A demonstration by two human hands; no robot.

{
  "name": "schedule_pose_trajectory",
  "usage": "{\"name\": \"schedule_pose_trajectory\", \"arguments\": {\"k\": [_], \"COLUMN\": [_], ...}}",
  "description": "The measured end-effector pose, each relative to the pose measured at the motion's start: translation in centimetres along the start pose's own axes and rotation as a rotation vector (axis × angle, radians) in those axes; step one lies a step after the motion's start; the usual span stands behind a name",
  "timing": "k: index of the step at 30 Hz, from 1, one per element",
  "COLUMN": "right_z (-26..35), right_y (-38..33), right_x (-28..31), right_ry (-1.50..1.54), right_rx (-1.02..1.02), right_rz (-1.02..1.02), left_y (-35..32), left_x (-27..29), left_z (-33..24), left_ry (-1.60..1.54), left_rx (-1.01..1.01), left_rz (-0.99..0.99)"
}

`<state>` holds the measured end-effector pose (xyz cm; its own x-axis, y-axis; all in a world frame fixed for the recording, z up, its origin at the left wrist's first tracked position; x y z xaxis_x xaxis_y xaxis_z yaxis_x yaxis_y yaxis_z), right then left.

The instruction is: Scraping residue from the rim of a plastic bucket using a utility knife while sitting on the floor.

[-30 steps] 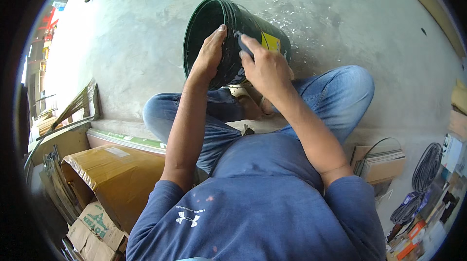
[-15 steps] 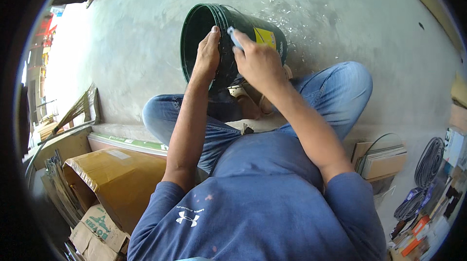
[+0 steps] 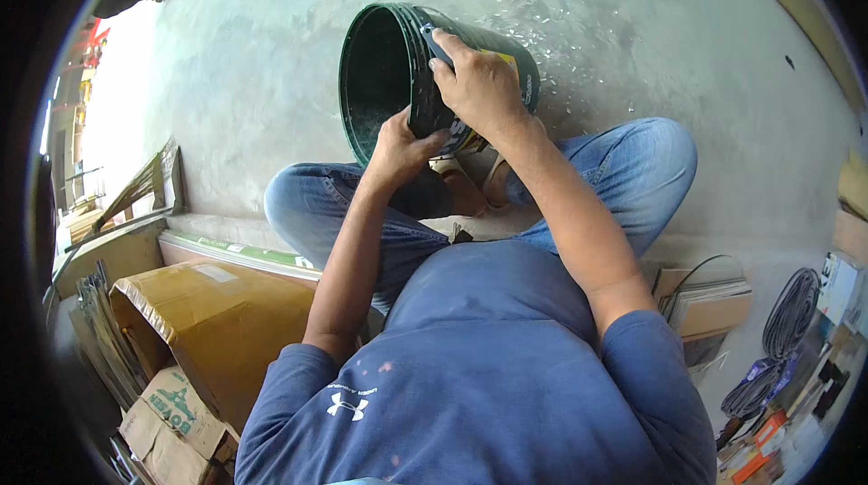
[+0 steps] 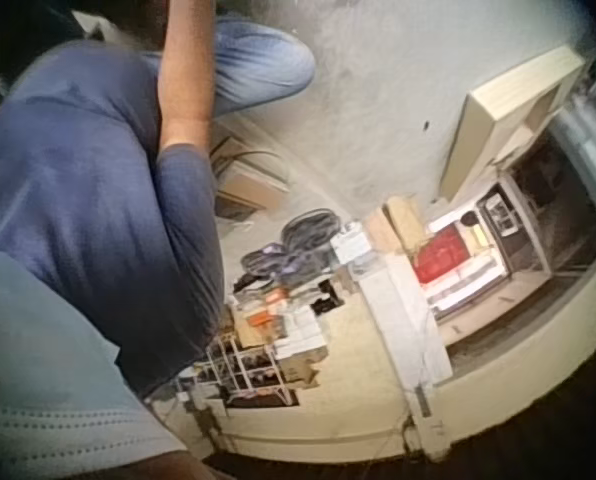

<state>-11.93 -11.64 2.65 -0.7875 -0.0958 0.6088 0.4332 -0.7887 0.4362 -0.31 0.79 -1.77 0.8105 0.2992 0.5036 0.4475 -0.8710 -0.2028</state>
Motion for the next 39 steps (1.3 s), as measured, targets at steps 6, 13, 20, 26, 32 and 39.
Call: {"name": "schedule_pose_trajectory", "arguments": {"k": [6, 13, 20, 26, 32, 39], "right_z": [3.7, 4.3, 4.0, 4.7, 0.7, 3.1], "right_y": [-5.7, -3.7, -2.9, -2.6, -0.7, -2.0], "right_x": [0.2, 0.6, 0.3, -1.6, -3.8, -0.3], "right_ry": [0.076, 0.164, 0.136, -0.052, 0.668, 0.273], "right_rx": [-0.106, -0.082, -0.14, 0.01, -0.69, -0.129], "right_rz": [0.306, 0.156, 0.173, 0.158, 0.341, 0.109], "left_y": [2.8, 2.6, 3.0, 3.8, 3.9, 3.3], "left_x": [2.6, 2.5, 2.2, 3.0, 1.8, 1.5], "left_z": [0.6, 0.5, -0.1, -1.2, -1.0, -1.2], "left_ry": [-0.175, -0.107, -0.07, -0.053, -0.129, -0.072], "left_rx": [-0.076, 0.022, -0.026, -0.062, -0.009, -0.033], "left_rz": [-0.232, -0.18, -0.199, -0.314, -0.313, -0.261]}}
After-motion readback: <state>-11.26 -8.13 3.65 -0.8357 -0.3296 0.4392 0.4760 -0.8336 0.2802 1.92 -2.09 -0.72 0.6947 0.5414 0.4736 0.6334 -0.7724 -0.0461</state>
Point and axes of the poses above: each hand's wrist, its own y-axis towards the middle knuckle, its own x-axis out of the back of the hand, z = x × y, the point moved 5 cm from there along y, towards the middle knuckle, and after that the axes turned 10 degrees about -z, right-handed, at the moved point
